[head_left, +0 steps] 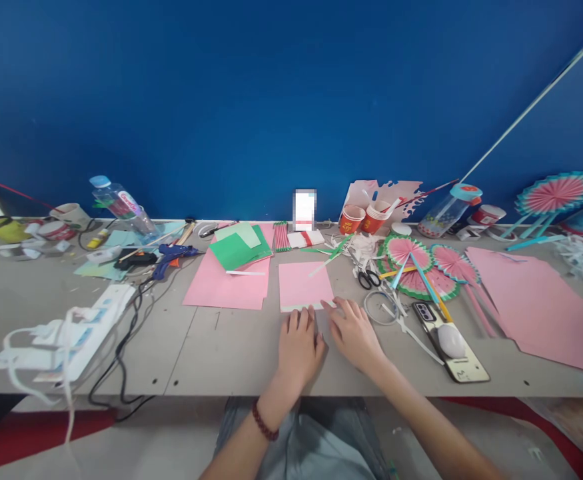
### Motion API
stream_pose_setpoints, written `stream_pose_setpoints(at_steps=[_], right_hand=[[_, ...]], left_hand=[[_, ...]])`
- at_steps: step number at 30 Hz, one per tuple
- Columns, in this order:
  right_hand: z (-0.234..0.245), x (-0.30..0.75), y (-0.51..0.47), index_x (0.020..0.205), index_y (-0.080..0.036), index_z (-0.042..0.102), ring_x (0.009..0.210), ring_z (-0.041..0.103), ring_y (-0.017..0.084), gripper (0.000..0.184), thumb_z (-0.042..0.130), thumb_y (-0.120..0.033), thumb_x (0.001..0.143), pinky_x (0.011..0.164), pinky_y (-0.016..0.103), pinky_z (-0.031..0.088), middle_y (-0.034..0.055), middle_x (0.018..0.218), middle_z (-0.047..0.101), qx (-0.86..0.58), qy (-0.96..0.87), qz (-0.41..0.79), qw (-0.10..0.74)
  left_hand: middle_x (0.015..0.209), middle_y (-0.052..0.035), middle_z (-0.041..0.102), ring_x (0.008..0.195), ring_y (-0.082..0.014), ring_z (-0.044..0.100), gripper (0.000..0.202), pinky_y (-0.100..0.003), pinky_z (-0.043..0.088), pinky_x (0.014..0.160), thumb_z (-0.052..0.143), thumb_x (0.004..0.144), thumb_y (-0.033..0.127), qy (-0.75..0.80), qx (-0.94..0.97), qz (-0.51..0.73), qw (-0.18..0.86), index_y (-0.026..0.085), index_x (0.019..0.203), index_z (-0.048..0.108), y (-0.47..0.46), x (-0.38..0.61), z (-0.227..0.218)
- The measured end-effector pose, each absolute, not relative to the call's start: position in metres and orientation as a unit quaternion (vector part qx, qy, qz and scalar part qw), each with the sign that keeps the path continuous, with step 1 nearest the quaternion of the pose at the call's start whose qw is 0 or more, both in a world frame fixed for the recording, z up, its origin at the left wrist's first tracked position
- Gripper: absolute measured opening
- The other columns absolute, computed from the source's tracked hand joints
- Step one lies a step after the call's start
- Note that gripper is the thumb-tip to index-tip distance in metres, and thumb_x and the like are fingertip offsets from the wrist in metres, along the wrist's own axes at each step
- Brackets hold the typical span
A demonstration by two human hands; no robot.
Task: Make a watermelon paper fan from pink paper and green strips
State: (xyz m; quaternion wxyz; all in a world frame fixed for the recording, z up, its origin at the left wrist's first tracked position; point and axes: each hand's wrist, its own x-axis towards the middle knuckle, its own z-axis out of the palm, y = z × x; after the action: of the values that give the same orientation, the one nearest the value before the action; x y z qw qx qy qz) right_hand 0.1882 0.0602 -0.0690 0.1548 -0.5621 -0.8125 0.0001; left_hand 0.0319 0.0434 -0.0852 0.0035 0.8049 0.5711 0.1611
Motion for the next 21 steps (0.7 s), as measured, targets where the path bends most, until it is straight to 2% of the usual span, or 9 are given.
stream_pose_setpoints(at_steps=[2,5,14,21], right_hand=[[-0.070,0.182,0.057,0.128,-0.023,0.057,0.113,0.044,0.029,0.041,0.044,-0.020,0.088,0.093,0.043,0.036,0.0120,0.130,0.052,-0.563,-0.815,-0.010,0.138],[-0.073,0.181,0.055,0.124,-0.024,0.061,0.118,0.042,0.031,0.039,0.045,-0.021,0.088,0.096,0.046,0.034,0.0114,0.132,0.052,-0.585,-0.799,-0.031,0.132],[-0.077,0.192,0.048,0.118,-0.019,0.064,0.113,0.046,0.030,0.037,0.046,-0.017,0.086,0.093,0.045,0.036,0.0129,0.120,0.059,-0.636,-0.757,-0.041,0.144],[-0.076,0.191,0.053,0.115,-0.018,0.061,0.106,0.050,0.028,0.031,0.043,-0.019,0.090,0.091,0.042,0.035,0.0126,0.112,0.060,-0.631,-0.761,-0.027,0.146]], left_hand=[[0.127,-0.0127,0.056,0.116,-0.0304,0.046,0.052,-0.046,0.041,0.096,0.046,0.084,0.022,0.572,0.805,0.157,0.005,0.009,0.134,0.046,0.043,0.031,-0.084],[0.127,-0.0125,0.056,0.116,-0.0302,0.047,0.052,-0.046,0.041,0.096,0.047,0.084,0.023,0.573,0.804,0.156,0.004,0.009,0.134,0.046,0.043,0.031,-0.084],[0.127,-0.0128,0.057,0.117,-0.0292,0.049,0.050,-0.045,0.042,0.096,0.048,0.084,0.022,0.573,0.801,0.172,-0.003,0.010,0.133,0.047,0.043,0.031,-0.085],[0.132,-0.0127,0.055,0.122,-0.0282,0.048,0.048,-0.045,0.043,0.099,0.045,0.088,0.022,0.549,0.809,0.204,0.047,0.013,0.134,0.046,0.039,0.019,-0.084]])
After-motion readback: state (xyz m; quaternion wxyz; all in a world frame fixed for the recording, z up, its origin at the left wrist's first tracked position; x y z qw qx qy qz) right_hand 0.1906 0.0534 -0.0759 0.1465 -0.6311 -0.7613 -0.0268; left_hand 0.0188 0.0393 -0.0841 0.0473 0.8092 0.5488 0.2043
